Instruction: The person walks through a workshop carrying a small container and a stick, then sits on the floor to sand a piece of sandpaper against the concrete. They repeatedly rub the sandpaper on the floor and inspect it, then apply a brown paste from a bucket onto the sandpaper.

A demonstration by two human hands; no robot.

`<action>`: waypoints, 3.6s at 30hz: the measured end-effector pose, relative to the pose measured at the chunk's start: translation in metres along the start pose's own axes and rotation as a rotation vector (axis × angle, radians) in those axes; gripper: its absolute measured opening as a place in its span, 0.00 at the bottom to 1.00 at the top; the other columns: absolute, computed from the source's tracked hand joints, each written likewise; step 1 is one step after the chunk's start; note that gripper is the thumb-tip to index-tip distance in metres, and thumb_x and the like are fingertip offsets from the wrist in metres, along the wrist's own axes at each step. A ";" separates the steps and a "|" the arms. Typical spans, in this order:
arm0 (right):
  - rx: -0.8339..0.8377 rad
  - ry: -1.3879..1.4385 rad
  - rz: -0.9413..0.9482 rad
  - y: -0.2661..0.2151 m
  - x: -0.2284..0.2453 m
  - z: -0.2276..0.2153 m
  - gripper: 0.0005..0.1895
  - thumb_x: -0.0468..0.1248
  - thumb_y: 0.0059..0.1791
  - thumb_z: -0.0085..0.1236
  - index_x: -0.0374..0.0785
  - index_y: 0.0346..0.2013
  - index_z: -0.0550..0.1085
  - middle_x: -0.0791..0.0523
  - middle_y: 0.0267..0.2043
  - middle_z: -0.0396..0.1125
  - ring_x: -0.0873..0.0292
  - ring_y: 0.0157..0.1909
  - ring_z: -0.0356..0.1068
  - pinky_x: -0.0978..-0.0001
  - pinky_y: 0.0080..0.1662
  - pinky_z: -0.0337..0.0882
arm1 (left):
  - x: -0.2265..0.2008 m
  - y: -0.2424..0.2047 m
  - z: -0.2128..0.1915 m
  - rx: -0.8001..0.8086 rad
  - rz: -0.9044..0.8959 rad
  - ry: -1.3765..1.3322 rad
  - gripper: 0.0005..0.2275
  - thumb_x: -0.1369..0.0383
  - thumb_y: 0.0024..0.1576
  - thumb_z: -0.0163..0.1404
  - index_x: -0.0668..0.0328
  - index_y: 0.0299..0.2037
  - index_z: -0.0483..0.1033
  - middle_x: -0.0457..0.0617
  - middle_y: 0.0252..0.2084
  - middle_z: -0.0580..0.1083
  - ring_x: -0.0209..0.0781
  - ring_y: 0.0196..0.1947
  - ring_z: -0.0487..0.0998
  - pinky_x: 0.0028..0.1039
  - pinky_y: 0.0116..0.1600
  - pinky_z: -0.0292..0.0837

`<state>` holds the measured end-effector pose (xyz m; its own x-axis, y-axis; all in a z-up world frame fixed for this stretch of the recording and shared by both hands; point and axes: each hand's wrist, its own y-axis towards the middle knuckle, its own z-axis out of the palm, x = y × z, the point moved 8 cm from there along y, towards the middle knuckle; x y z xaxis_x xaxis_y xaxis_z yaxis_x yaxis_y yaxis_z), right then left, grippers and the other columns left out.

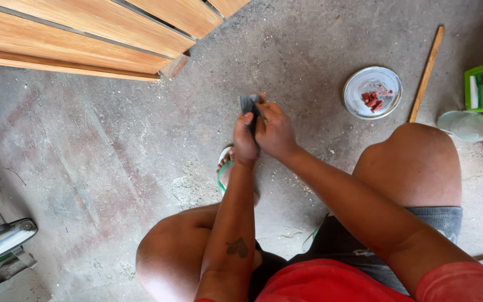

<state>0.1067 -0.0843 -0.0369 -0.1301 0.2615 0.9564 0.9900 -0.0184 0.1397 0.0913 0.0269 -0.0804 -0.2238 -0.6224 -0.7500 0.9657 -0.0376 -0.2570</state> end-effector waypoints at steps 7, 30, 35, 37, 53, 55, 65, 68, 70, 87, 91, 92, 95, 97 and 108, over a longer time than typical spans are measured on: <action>0.177 -0.055 -0.021 0.000 0.022 -0.007 0.16 0.31 0.48 0.54 0.35 0.50 0.77 0.45 0.43 0.71 0.41 0.45 0.73 0.52 0.46 0.72 | -0.004 0.005 -0.001 -0.029 0.032 0.081 0.31 0.60 0.56 0.46 0.67 0.70 0.62 0.56 0.70 0.65 0.48 0.70 0.64 0.36 0.75 0.52; 0.089 -0.091 0.233 0.017 -0.038 0.006 0.08 0.29 0.49 0.53 0.31 0.39 0.79 0.43 0.44 0.73 0.40 0.47 0.73 0.50 0.50 0.73 | 0.032 -0.005 -0.020 -0.035 -0.043 0.125 0.26 0.63 0.65 0.44 0.73 0.71 0.63 0.55 0.66 0.67 0.45 0.66 0.66 0.32 0.73 0.57; 0.169 0.042 -0.088 0.000 0.031 -0.002 0.16 0.29 0.45 0.51 0.30 0.46 0.77 0.42 0.42 0.70 0.39 0.43 0.72 0.50 0.44 0.72 | -0.010 0.005 -0.013 -0.056 0.053 0.163 0.30 0.59 0.61 0.44 0.68 0.71 0.60 0.53 0.69 0.66 0.45 0.67 0.66 0.35 0.72 0.58; 0.216 0.068 -0.104 -0.016 0.041 0.002 0.15 0.29 0.46 0.50 0.30 0.45 0.76 0.42 0.42 0.70 0.40 0.42 0.72 0.50 0.43 0.72 | -0.018 0.003 -0.009 -0.023 0.043 0.146 0.30 0.58 0.62 0.45 0.71 0.71 0.60 0.56 0.68 0.68 0.49 0.65 0.67 0.39 0.71 0.60; 0.185 0.140 -0.015 -0.012 0.014 -0.005 0.09 0.29 0.48 0.53 0.31 0.41 0.76 0.44 0.43 0.72 0.41 0.45 0.73 0.53 0.47 0.72 | -0.008 -0.004 -0.006 0.026 0.002 0.308 0.25 0.59 0.69 0.45 0.75 0.68 0.68 0.58 0.64 0.70 0.47 0.65 0.68 0.34 0.73 0.58; 0.181 0.138 0.023 -0.018 0.016 -0.006 0.10 0.29 0.49 0.52 0.30 0.43 0.76 0.43 0.45 0.72 0.40 0.47 0.73 0.53 0.49 0.73 | 0.001 -0.010 -0.009 0.034 -0.058 0.293 0.24 0.61 0.69 0.45 0.77 0.68 0.68 0.60 0.63 0.71 0.49 0.63 0.70 0.36 0.71 0.60; 0.029 0.025 0.022 -0.007 -0.003 0.009 0.11 0.31 0.50 0.50 0.29 0.42 0.77 0.40 0.44 0.72 0.36 0.49 0.72 0.50 0.54 0.72 | 0.000 -0.012 -0.019 -0.080 -0.025 0.487 0.24 0.62 0.67 0.46 0.73 0.68 0.65 0.60 0.64 0.71 0.49 0.65 0.70 0.34 0.71 0.61; 0.209 0.053 0.479 0.001 -0.052 0.014 0.11 0.35 0.50 0.51 0.29 0.38 0.77 0.40 0.40 0.73 0.38 0.45 0.75 0.48 0.48 0.72 | 0.008 -0.018 -0.017 -0.079 -0.111 0.704 0.26 0.58 0.67 0.42 0.68 0.71 0.61 0.58 0.65 0.70 0.47 0.66 0.69 0.32 0.71 0.60; 0.329 0.074 0.638 -0.010 -0.065 0.017 0.11 0.37 0.51 0.52 0.29 0.36 0.76 0.41 0.37 0.74 0.40 0.41 0.76 0.49 0.44 0.72 | 0.010 -0.026 -0.016 -0.055 -0.085 0.818 0.27 0.57 0.68 0.42 0.67 0.73 0.59 0.57 0.68 0.68 0.46 0.69 0.66 0.31 0.72 0.56; 0.543 0.634 0.181 0.016 0.027 0.021 0.17 0.32 0.50 0.52 0.36 0.53 0.76 0.56 0.48 0.76 0.62 0.49 0.74 0.65 0.52 0.73 | -0.083 -0.060 -0.056 -0.606 0.063 0.627 0.35 0.48 0.64 0.38 0.54 0.79 0.46 0.51 0.48 0.63 0.40 0.39 0.63 0.32 0.40 0.67; 0.621 1.014 0.577 0.016 0.046 0.011 0.14 0.29 0.44 0.62 0.31 0.45 0.78 0.51 0.41 0.75 0.55 0.42 0.75 0.59 0.47 0.74 | -0.123 -0.095 -0.038 -0.708 0.108 0.790 0.36 0.44 0.62 0.47 0.67 0.70 0.66 0.46 0.38 0.66 0.34 0.30 0.62 0.27 0.28 0.59; 0.674 1.104 0.608 0.012 0.056 0.009 0.14 0.29 0.44 0.61 0.31 0.45 0.78 0.51 0.40 0.75 0.54 0.42 0.75 0.58 0.46 0.75 | -0.130 -0.106 -0.023 -0.737 0.179 0.911 0.34 0.45 0.60 0.53 0.69 0.66 0.68 0.47 0.37 0.68 0.34 0.30 0.65 0.26 0.30 0.62; 0.541 1.167 0.774 0.006 0.062 0.014 0.15 0.38 0.44 0.57 0.41 0.46 0.77 0.55 0.36 0.74 0.58 0.38 0.74 0.61 0.41 0.74 | -0.138 -0.111 0.022 -0.715 0.391 1.079 0.29 0.52 0.54 0.63 0.69 0.54 0.71 0.49 0.35 0.71 0.37 0.33 0.69 0.28 0.34 0.69; 0.434 1.122 0.786 -0.003 0.063 0.021 0.15 0.45 0.48 0.55 0.42 0.45 0.76 0.57 0.34 0.72 0.60 0.36 0.72 0.63 0.39 0.72 | -0.133 -0.106 0.054 -0.639 0.483 1.341 0.29 0.52 0.50 0.65 0.67 0.53 0.70 0.56 0.37 0.75 0.41 0.35 0.76 0.31 0.39 0.74; 0.225 0.373 -0.009 0.004 0.094 0.012 0.26 0.55 0.58 0.52 0.31 0.47 0.77 0.59 0.46 0.74 0.64 0.49 0.73 0.67 0.52 0.71 | -0.060 -0.070 0.021 -0.424 0.013 0.344 0.15 0.62 0.64 0.47 0.61 0.56 0.65 0.53 0.44 0.73 0.40 0.42 0.76 0.28 0.43 0.75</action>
<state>0.0993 -0.0487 0.0503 -0.1087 -0.1066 0.9883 0.9706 0.2036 0.1287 0.0398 0.0507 -0.0050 -0.3110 -0.3261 -0.8927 0.8470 0.3310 -0.4160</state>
